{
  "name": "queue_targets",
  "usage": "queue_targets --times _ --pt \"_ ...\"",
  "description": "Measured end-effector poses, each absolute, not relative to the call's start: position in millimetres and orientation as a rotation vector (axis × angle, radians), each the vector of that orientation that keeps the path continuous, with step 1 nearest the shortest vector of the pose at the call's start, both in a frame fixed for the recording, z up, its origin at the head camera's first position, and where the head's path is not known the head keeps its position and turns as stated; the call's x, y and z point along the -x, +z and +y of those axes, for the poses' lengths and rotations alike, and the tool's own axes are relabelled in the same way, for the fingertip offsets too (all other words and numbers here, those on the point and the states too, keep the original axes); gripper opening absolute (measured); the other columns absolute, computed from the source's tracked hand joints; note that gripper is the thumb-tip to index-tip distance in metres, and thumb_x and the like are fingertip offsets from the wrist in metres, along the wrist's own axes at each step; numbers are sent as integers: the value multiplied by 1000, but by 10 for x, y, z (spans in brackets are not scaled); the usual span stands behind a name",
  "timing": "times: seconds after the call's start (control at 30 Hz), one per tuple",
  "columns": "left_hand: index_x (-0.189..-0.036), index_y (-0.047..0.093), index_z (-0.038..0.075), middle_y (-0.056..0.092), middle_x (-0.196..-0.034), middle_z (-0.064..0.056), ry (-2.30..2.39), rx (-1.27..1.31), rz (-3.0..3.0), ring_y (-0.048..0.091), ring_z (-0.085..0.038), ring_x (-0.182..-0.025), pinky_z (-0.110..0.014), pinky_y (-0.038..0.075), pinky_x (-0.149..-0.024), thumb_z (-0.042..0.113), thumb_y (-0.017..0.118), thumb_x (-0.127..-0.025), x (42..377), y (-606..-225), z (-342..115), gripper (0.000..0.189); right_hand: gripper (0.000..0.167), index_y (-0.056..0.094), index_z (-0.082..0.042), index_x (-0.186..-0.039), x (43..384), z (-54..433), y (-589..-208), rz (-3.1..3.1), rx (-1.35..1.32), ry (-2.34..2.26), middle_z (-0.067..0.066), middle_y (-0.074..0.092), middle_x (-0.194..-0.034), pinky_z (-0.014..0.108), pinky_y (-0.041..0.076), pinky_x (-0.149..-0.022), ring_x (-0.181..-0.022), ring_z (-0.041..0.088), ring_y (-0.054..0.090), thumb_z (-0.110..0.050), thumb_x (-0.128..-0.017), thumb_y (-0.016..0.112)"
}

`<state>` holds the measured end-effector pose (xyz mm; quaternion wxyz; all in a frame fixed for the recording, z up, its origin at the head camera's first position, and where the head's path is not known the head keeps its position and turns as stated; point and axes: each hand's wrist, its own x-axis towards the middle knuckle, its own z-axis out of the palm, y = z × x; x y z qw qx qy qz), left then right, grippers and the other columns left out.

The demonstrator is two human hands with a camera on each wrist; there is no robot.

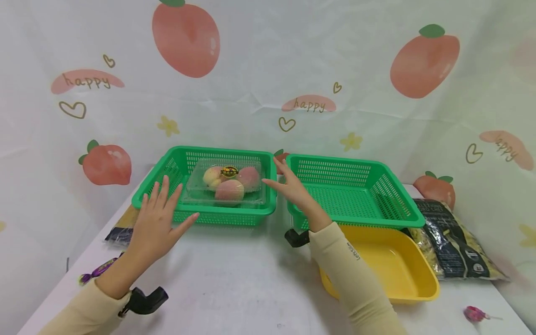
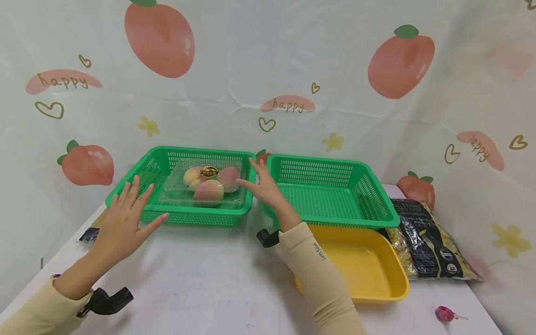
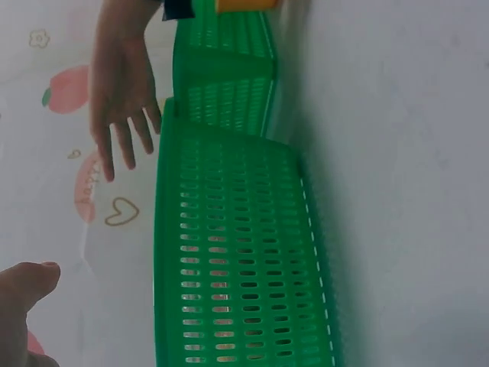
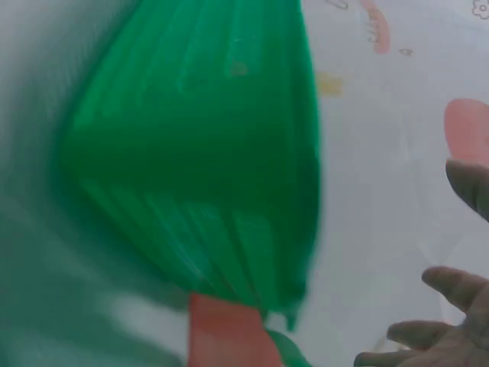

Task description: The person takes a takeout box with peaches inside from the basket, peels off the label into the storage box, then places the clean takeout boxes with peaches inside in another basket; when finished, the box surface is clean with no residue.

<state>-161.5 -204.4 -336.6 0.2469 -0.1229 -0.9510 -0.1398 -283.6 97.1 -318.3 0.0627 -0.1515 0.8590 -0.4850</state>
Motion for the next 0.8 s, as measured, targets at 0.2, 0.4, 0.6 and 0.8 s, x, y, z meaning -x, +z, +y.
queue_targets --times 0.2,0.4,0.6,0.8 --pt "-142 34 -2 12 -152 -30 -498 333 -2605 12 -48 -140 -68 14 -107 49 51 -92 1685 -3339 -2052 73 67 22 -26 -149 2840 730 -3286 2475 260 -1651 3 4 -159 55 22 -113 -146 27 8 -28 -92 58" --pt "-142 34 -2 11 -152 -29 -489 299 -2628 14 -48 -139 -68 13 -107 52 44 -93 1789 -3291 -2094 73 62 23 -18 -149 2908 569 -3428 2422 64 -1754 4 5 -159 51 30 -110 -145 29 11 -17 -94 52" --pt "-141 34 -5 12 -151 -31 -591 262 -2672 13 -50 -138 -70 11 -106 53 41 -95 1945 -3213 -2155 74 60 21 -13 -149 2945 520 -3563 2417 41 -1855 -2 -2 -159 28 29 -56 -145 23 8 -1 -94 39" --pt "-143 29 -5 5 -152 -31 -775 245 -2765 8 -51 -138 -70 9 -106 52 38 -96 2151 -3133 -2177 75 60 21 -10 -149 2932 512 -3627 2444 61 -1892 -1 0 -159 25 25 -49 -146 23 2 4 -92 35"
